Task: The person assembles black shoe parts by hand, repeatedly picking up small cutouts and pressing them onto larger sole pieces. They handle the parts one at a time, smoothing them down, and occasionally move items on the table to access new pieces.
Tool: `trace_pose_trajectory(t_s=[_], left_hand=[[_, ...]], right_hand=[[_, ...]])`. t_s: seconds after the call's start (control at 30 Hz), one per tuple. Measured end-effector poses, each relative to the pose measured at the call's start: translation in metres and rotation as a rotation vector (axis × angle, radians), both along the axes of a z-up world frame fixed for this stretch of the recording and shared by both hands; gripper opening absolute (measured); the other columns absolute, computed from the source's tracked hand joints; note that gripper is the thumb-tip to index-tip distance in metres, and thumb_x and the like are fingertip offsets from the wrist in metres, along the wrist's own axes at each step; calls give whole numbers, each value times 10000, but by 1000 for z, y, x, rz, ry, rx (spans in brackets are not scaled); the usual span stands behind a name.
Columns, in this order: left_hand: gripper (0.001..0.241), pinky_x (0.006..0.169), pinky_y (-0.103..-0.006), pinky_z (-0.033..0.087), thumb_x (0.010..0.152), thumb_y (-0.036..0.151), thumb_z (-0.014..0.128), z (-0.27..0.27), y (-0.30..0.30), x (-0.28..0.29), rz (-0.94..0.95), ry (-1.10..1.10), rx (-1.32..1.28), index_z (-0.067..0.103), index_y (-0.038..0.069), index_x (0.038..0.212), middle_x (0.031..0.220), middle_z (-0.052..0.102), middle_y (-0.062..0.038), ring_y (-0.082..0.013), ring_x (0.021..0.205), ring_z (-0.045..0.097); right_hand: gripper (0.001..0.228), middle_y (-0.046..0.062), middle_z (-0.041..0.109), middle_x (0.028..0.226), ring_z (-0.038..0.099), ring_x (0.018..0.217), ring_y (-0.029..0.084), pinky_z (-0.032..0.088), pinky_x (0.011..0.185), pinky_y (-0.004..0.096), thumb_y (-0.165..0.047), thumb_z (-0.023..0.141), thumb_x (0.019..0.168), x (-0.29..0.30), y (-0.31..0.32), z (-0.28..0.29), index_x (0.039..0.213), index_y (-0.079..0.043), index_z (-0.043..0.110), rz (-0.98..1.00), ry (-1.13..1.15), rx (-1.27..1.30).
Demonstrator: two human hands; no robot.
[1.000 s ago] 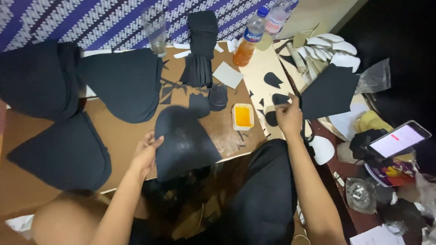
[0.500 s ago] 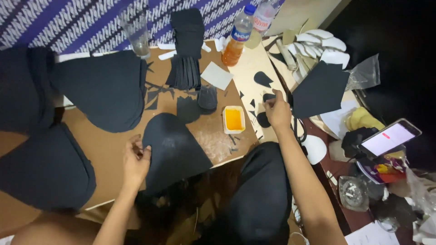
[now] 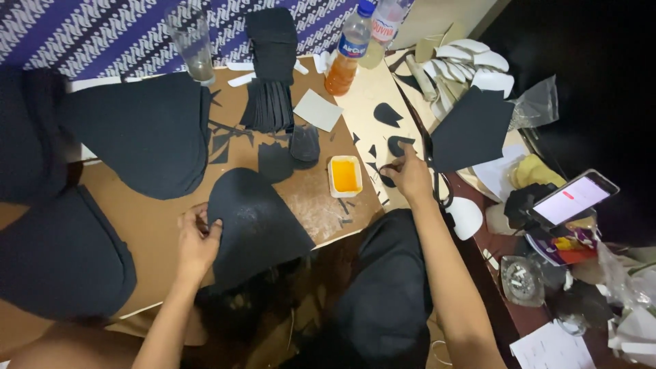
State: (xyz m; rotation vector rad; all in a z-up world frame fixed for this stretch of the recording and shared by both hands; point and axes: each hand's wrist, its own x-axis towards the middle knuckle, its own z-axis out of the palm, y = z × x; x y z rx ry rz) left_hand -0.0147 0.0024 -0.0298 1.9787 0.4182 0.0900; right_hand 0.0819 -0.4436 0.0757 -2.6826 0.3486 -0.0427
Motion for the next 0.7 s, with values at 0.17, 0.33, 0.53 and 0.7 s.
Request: trace_pose_trajectory(t_s=[0.17,0.33,0.53,0.7], left_hand=[[476,776,-445,586,887,59,727,-11,2,0,4,13,-14,598,-11,1340,1130,527,-210,-376,948,662],[493,770,-434,582,879,65,726,-11,3,2,4,36,3,595,-12,1348,1149,538,-208,-357,939,666],[440,748,-453,573,888,51,722,-23,5,7,29,26,51,623,16,1315,1103,561,-195,-378,884,683],[444,765,-450,570,881,107,716,-23,3,6,47,67,81,625,83,1314,1107,602,-180,-360,889,702]], right_hand=[[637,195,710,1193,666,1150,362,547,970,499,-41,742,873,10,9,7,1458,-45,492,19,-99,35],[577,256,669,1221,627,1198,413,522,1028,529,24,652,934,41,9,7,1469,-5,441,22,-194,71],[574,217,658,1317,614,1246,357,514,1049,477,-52,653,948,104,1,-22,1482,-31,442,34,-204,-6],[687,140,647,1353,597,1273,276,488,1068,422,-263,727,921,144,-1,-53,1519,-116,420,-136,-89,-38]])
